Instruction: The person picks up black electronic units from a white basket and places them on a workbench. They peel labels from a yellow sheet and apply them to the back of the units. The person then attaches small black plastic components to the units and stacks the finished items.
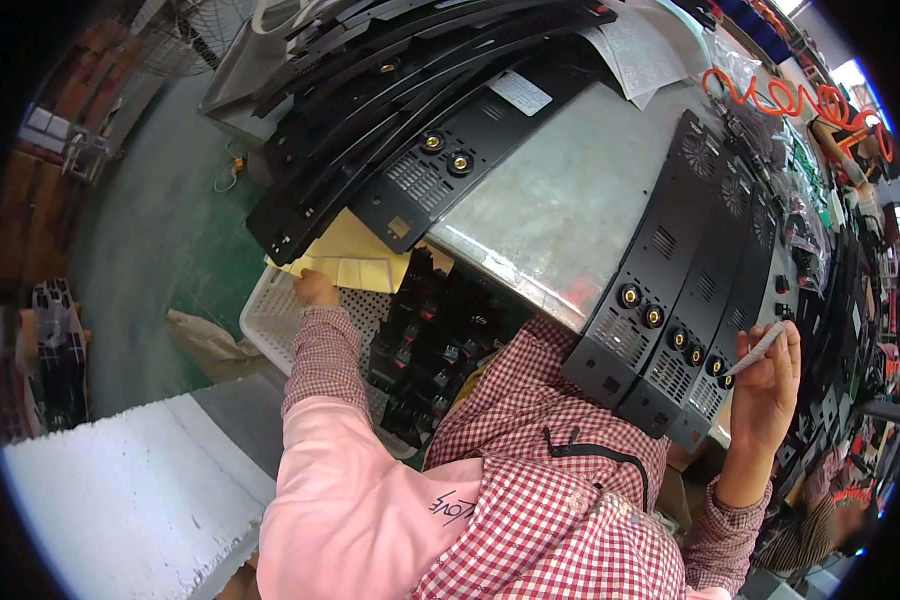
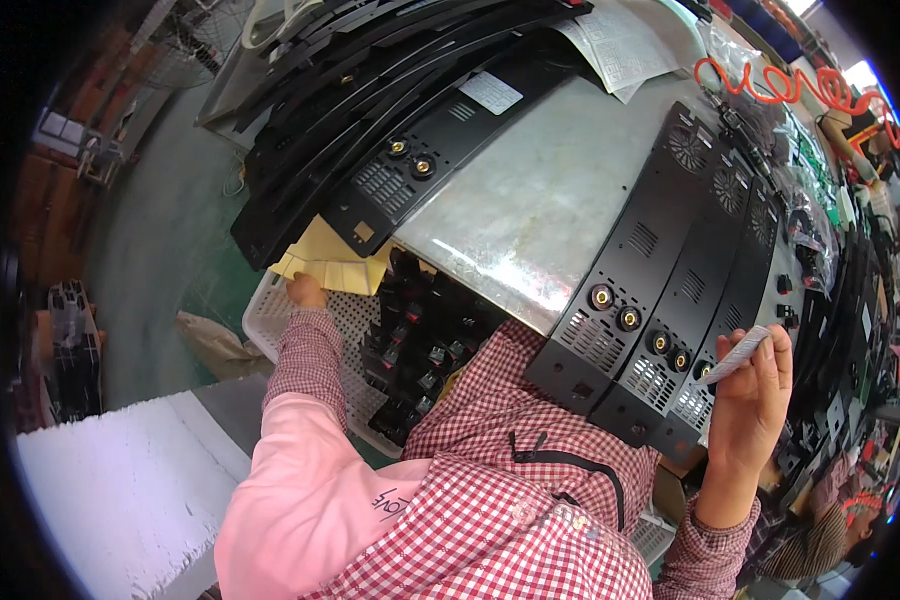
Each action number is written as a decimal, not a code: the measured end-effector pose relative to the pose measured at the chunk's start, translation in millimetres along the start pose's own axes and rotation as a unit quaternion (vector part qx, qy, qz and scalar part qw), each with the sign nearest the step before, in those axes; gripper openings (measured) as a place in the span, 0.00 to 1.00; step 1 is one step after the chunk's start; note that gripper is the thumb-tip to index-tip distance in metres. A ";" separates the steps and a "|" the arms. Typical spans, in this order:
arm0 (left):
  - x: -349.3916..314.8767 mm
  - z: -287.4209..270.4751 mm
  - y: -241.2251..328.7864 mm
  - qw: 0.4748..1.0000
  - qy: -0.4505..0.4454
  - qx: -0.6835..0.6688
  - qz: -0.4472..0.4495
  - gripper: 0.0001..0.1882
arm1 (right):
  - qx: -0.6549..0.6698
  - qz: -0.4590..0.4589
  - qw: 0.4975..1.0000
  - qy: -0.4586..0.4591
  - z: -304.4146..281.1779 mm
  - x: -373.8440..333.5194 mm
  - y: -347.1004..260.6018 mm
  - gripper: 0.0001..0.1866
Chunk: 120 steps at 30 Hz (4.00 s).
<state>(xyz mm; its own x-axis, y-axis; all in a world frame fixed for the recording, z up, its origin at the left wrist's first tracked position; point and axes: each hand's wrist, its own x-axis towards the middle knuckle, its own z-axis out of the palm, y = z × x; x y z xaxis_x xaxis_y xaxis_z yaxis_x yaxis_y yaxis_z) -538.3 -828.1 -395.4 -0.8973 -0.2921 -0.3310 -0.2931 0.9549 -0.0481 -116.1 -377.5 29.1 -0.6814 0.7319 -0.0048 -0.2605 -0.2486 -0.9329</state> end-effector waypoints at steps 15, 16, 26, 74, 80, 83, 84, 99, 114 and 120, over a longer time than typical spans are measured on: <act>-224.4 -102.7 33.5 0.793 0.045 -0.476 0.378 0.04 | -0.151 0.020 0.988 0.007 20.9 3.7 20.2 0.07; -260.3 -123.0 36.5 0.765 0.033 -0.462 0.448 0.03 | -0.194 0.014 0.981 -0.010 24.9 4.5 20.3 0.07; -403.2 -270.1 163.0 0.589 -0.207 -0.404 0.669 0.17 | -0.373 -0.080 0.907 -0.179 38.7 14.2 21.0 0.08; -368.5 -246.1 336.1 0.690 -0.139 -0.396 0.590 0.10 | -0.419 -0.061 0.903 0.079 -8.9 127.8 80.7 0.10; -357.6 -224.7 358.2 0.705 -0.063 -0.334 0.622 0.09 | -0.479 -0.056 0.872 0.086 -18.9 148.1 96.2 0.11; -356.6 -225.0 359.1 0.702 -0.051 -0.304 0.642 0.09 | -0.486 -0.051 0.868 0.085 -21.9 148.5 100.2 0.11; -356.8 -225.0 359.7 0.705 -0.063 -0.306 0.637 0.09 | -0.487 -0.052 0.867 0.085 -23.6 148.6 101.6 0.11; -358.5 -225.3 354.8 0.712 -0.046 -0.275 0.644 0.07 | -0.534 -0.092 0.839 0.051 -24.1 145.5 103.7 0.11; -359.9 -228.1 353.9 0.706 -0.054 -0.261 0.656 0.07 | -0.559 -0.113 0.820 0.051 -24.1 143.5 105.4 0.11; -358.1 -225.5 354.8 0.700 -0.028 -0.256 0.666 0.08 | -0.561 -0.111 0.819 0.049 -23.9 143.2 105.7 0.11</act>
<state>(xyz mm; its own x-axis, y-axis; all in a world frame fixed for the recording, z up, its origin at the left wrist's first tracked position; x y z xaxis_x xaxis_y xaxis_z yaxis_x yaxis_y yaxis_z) -395.5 -397.0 -81.4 -0.4769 0.8554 0.2022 0.6991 0.2297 0.6771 -224.9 -283.8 -78.8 -0.6295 0.7417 0.2316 0.4608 0.5963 -0.6573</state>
